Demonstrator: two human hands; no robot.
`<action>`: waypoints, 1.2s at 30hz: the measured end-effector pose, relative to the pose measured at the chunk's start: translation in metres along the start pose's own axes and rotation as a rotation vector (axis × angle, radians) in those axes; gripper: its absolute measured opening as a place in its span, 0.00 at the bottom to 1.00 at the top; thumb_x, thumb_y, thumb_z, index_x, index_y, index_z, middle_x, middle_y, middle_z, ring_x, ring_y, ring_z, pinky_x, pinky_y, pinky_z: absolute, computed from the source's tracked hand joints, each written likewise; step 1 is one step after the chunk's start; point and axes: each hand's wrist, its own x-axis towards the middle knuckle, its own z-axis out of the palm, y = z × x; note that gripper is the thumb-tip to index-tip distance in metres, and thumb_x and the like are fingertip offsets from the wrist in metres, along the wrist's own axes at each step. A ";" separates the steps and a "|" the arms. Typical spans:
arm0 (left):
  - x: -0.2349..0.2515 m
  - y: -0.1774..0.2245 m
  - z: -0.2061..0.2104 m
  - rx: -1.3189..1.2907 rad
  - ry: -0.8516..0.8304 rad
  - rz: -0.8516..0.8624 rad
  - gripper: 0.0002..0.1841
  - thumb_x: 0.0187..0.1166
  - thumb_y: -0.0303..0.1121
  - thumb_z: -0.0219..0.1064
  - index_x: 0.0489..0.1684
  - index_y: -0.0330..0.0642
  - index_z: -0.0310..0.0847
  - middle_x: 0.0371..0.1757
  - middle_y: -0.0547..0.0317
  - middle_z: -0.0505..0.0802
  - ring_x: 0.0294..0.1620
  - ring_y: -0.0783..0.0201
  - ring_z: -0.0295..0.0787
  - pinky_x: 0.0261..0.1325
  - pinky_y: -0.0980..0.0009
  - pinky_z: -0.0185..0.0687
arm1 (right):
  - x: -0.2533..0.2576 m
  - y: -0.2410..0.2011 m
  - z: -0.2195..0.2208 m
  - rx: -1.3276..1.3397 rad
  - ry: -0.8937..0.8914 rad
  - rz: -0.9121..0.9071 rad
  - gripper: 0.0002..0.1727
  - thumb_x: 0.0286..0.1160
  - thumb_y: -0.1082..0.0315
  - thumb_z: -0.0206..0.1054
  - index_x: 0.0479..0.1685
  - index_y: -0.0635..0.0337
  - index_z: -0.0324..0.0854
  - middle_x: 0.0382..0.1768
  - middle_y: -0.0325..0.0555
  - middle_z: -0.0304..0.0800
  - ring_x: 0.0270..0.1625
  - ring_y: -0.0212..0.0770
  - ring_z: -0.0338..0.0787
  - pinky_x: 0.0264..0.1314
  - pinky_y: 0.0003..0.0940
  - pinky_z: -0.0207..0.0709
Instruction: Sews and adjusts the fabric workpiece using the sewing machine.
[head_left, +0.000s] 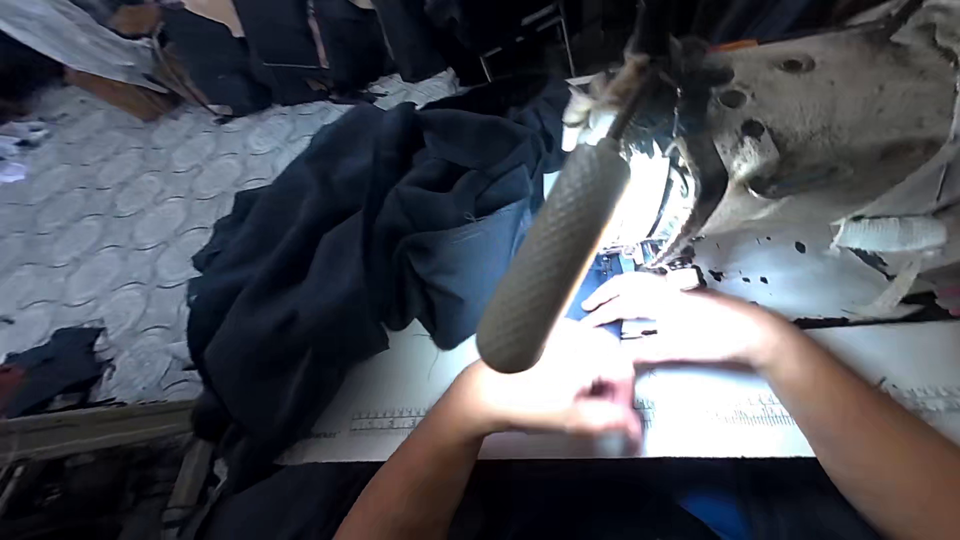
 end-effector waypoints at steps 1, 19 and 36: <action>-0.005 0.004 0.002 -0.131 -0.190 -0.026 0.17 0.78 0.41 0.68 0.22 0.37 0.86 0.22 0.59 0.87 0.26 0.72 0.81 0.31 0.75 0.71 | 0.004 -0.003 0.007 -0.116 -0.079 -0.026 0.26 0.73 0.54 0.70 0.65 0.63 0.87 0.66 0.56 0.88 0.74 0.54 0.81 0.79 0.51 0.67; -0.035 -0.032 -0.028 0.853 0.176 -0.318 0.18 0.69 0.38 0.74 0.51 0.34 0.91 0.63 0.36 0.91 0.75 0.36 0.81 0.81 0.37 0.66 | 0.014 -0.014 0.016 -0.221 0.072 -0.066 0.20 0.77 0.53 0.66 0.30 0.64 0.85 0.24 0.48 0.84 0.33 0.42 0.83 0.41 0.43 0.68; -0.072 0.007 0.015 0.917 0.577 -0.347 0.13 0.76 0.41 0.68 0.41 0.44 0.97 0.27 0.49 0.91 0.30 0.49 0.90 0.41 0.51 0.84 | 0.036 -0.008 0.060 -0.283 0.418 -0.183 0.17 0.79 0.54 0.66 0.40 0.59 0.91 0.36 0.48 0.90 0.46 0.47 0.88 0.55 0.48 0.74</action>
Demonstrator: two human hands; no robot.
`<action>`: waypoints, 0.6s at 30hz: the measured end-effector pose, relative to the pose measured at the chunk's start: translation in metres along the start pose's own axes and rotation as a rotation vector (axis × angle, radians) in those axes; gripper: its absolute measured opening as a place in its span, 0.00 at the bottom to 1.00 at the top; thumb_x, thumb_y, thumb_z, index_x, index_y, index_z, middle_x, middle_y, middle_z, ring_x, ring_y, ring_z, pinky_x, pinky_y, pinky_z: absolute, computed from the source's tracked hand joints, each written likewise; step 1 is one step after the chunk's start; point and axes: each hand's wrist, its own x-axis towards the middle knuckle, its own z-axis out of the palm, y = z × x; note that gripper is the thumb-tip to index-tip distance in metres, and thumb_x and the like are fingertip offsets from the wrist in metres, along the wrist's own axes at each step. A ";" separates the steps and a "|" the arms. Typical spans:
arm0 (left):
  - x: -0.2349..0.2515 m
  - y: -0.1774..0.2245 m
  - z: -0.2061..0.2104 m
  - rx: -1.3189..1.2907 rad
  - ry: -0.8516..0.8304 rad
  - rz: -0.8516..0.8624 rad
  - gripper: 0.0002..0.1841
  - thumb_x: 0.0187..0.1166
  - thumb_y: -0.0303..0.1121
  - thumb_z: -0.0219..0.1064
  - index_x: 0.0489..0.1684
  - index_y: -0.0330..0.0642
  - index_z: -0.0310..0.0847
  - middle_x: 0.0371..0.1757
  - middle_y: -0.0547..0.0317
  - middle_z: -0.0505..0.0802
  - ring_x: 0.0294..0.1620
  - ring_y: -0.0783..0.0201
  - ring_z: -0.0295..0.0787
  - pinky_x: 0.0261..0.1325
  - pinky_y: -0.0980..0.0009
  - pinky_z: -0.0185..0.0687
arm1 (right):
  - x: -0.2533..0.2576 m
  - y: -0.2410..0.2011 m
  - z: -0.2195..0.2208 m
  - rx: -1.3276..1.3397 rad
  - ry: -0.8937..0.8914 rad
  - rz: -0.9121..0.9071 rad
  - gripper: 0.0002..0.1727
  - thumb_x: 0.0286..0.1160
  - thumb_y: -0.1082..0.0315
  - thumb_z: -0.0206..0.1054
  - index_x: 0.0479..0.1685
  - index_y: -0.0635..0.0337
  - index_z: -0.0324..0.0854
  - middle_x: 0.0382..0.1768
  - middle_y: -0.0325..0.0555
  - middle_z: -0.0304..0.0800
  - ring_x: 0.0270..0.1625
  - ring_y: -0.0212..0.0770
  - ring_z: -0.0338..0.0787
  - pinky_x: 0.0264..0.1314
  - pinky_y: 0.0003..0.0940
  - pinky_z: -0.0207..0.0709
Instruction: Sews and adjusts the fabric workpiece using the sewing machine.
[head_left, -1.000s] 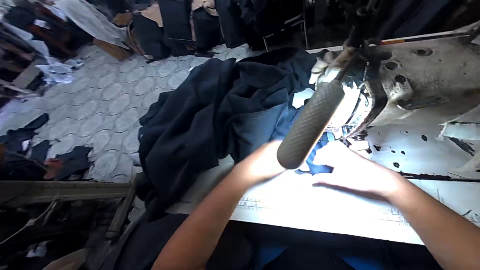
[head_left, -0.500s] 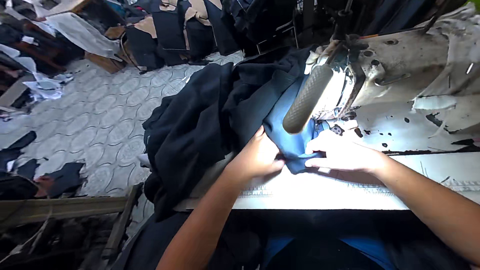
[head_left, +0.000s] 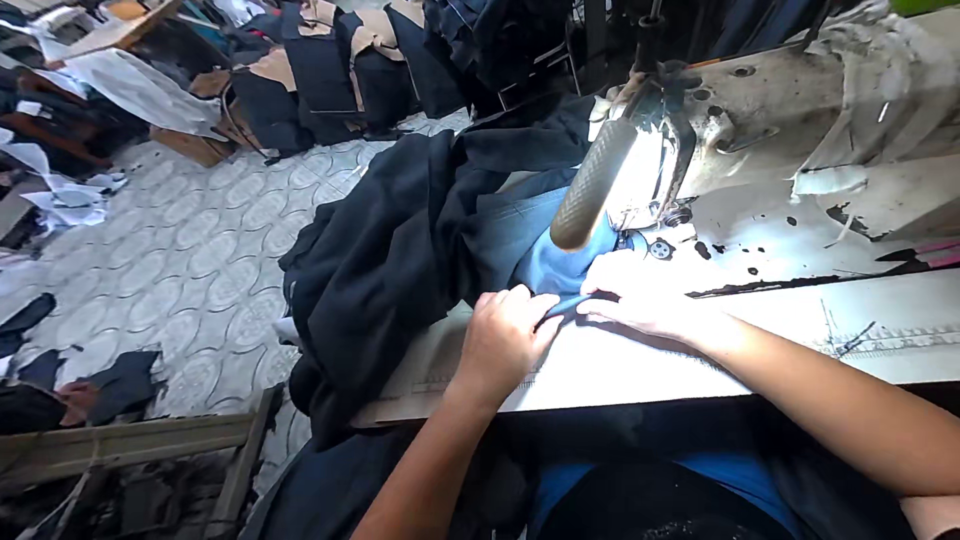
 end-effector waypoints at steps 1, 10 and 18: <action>0.002 0.002 -0.001 -0.020 -0.007 -0.030 0.14 0.76 0.42 0.67 0.35 0.44 0.96 0.25 0.51 0.90 0.30 0.50 0.90 0.40 0.52 0.83 | 0.001 -0.001 0.000 -0.021 -0.001 -0.003 0.18 0.79 0.53 0.65 0.46 0.58 0.91 0.39 0.48 0.92 0.48 0.48 0.89 0.58 0.50 0.74; 0.003 0.042 0.011 -0.650 0.035 -0.217 0.10 0.74 0.38 0.71 0.28 0.43 0.93 0.35 0.64 0.90 0.45 0.72 0.82 0.53 0.73 0.73 | -0.033 -0.008 -0.009 -0.284 0.315 -0.292 0.14 0.82 0.64 0.59 0.38 0.54 0.92 0.40 0.46 0.98 0.51 0.42 0.94 0.70 0.42 0.74; 0.047 0.039 0.038 -0.144 -0.487 0.212 0.22 0.71 0.39 0.74 0.65 0.46 0.88 0.61 0.49 0.93 0.67 0.46 0.88 0.73 0.33 0.67 | -0.098 -0.036 -0.001 -0.211 0.194 0.252 0.17 0.77 0.61 0.60 0.38 0.57 0.96 0.44 0.50 0.98 0.55 0.49 0.95 0.69 0.59 0.76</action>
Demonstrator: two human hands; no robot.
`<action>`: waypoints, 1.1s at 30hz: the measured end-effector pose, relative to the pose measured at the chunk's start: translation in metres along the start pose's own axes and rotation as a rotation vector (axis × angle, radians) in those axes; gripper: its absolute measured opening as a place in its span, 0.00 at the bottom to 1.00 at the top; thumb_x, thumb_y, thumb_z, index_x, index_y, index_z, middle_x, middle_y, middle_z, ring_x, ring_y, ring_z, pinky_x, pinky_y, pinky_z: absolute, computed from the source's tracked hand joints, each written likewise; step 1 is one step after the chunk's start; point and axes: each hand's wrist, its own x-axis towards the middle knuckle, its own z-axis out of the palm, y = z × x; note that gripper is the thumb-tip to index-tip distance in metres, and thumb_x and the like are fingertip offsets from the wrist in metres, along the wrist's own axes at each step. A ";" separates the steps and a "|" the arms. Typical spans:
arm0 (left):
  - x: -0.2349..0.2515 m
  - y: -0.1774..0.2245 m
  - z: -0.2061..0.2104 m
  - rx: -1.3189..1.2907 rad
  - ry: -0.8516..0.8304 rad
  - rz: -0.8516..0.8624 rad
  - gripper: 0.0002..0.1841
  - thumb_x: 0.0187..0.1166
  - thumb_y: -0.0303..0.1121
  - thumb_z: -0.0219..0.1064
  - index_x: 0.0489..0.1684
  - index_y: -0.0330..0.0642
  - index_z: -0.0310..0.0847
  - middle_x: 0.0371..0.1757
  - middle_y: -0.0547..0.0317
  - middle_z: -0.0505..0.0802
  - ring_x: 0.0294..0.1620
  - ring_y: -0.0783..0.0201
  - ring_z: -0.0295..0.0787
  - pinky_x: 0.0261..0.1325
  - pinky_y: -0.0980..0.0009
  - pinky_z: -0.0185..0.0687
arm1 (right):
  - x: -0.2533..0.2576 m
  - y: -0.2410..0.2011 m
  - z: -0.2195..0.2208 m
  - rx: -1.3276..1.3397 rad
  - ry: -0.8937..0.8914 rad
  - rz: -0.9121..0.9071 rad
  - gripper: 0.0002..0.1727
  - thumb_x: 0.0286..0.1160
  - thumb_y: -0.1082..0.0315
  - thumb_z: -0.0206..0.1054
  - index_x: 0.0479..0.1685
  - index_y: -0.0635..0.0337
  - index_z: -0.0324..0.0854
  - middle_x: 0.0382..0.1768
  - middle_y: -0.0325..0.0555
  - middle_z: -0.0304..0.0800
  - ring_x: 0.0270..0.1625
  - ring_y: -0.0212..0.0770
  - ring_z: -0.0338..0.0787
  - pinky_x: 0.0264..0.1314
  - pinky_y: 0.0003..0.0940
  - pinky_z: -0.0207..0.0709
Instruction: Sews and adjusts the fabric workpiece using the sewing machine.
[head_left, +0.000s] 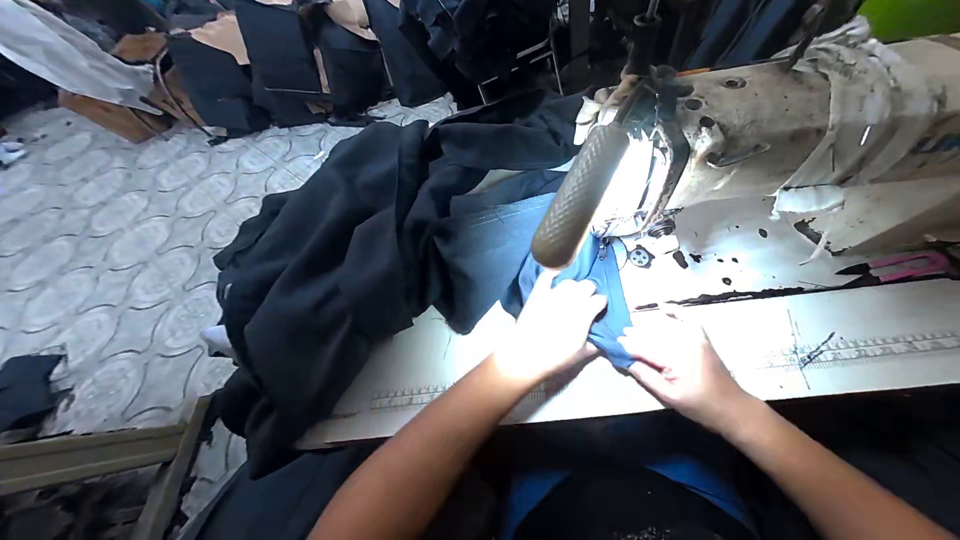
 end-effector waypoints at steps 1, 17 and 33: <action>0.002 -0.004 -0.005 0.030 -0.106 -0.036 0.22 0.70 0.40 0.75 0.63 0.44 0.88 0.58 0.47 0.92 0.61 0.43 0.88 0.61 0.40 0.74 | -0.005 0.000 0.001 -0.022 -0.027 0.031 0.17 0.76 0.61 0.60 0.42 0.58 0.96 0.49 0.50 0.98 0.59 0.53 0.95 0.69 0.64 0.76; 0.008 -0.033 -0.011 -0.264 -0.182 -0.152 0.27 0.81 0.63 0.58 0.67 0.61 0.90 0.81 0.43 0.80 0.73 0.40 0.81 0.66 0.41 0.74 | 0.025 0.005 -0.007 -0.201 -0.116 0.019 0.16 0.73 0.65 0.58 0.38 0.58 0.94 0.43 0.49 0.98 0.51 0.51 0.96 0.65 0.64 0.74; 0.042 -0.071 0.021 -0.250 0.019 -0.246 0.26 0.77 0.60 0.66 0.66 0.58 0.89 0.80 0.46 0.80 0.75 0.38 0.76 0.58 0.38 0.78 | 0.093 0.028 -0.013 -0.123 -0.318 0.212 0.10 0.72 0.68 0.70 0.44 0.64 0.92 0.46 0.55 0.94 0.56 0.55 0.91 0.66 0.59 0.76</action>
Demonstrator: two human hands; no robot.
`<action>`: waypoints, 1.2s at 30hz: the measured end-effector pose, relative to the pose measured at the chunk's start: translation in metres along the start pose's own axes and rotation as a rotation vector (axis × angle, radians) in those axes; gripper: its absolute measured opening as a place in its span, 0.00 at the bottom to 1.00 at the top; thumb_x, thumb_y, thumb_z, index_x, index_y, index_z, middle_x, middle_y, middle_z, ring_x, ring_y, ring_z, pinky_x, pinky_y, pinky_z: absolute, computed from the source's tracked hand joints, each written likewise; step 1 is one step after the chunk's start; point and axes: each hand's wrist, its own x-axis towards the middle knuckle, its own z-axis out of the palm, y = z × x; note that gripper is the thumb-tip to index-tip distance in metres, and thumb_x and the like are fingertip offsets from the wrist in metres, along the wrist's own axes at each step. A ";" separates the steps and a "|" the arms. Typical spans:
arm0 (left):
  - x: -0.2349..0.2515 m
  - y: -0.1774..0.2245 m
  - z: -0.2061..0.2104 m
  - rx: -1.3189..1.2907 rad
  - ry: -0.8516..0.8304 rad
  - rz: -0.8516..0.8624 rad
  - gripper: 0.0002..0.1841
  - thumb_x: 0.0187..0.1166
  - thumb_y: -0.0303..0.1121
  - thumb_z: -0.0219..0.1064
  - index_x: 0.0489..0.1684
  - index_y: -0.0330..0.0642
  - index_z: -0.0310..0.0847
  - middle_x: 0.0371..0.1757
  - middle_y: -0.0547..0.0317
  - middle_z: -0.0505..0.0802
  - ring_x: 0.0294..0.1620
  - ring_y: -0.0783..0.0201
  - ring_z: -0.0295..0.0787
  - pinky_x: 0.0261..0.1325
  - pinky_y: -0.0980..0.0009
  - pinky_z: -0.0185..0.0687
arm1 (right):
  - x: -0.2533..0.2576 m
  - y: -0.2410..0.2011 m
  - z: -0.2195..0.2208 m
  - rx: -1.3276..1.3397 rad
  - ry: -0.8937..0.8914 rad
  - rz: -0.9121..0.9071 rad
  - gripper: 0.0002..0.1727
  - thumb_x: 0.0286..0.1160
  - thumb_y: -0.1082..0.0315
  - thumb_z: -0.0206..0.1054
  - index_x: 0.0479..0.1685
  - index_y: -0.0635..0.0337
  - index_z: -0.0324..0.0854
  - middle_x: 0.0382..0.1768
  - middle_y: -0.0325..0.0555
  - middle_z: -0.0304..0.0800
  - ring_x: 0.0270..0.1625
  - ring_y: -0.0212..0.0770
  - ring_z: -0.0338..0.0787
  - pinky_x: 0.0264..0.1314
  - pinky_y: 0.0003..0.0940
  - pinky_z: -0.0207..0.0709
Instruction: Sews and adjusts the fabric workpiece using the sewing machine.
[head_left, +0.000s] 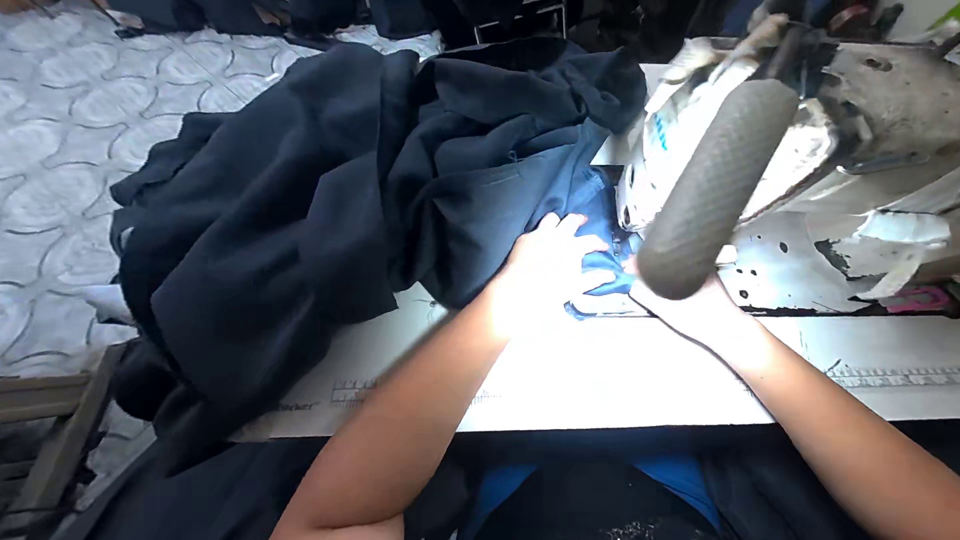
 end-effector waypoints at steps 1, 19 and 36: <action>0.002 0.000 0.004 0.004 0.018 -0.022 0.26 0.77 0.60 0.66 0.67 0.58 0.88 0.80 0.47 0.80 0.77 0.38 0.74 0.60 0.38 0.78 | 0.003 0.007 0.005 0.022 0.003 0.019 0.10 0.72 0.69 0.69 0.45 0.63 0.92 0.49 0.54 0.94 0.59 0.52 0.90 0.67 0.56 0.78; 0.007 0.011 0.002 0.288 0.320 -0.135 0.22 0.79 0.47 0.69 0.55 0.33 0.89 0.61 0.36 0.91 0.69 0.39 0.85 0.74 0.43 0.73 | 0.001 -0.007 0.003 0.300 0.114 0.192 0.07 0.70 0.76 0.70 0.42 0.69 0.91 0.45 0.53 0.94 0.55 0.39 0.89 0.66 0.38 0.77; -0.041 -0.006 -0.051 -0.263 0.113 0.274 0.11 0.73 0.36 0.68 0.24 0.39 0.82 0.36 0.57 0.88 0.46 0.66 0.82 0.50 0.69 0.75 | 0.022 -0.040 0.000 0.515 -0.011 -0.037 0.13 0.78 0.60 0.70 0.45 0.63 0.86 0.39 0.41 0.88 0.43 0.24 0.83 0.51 0.23 0.75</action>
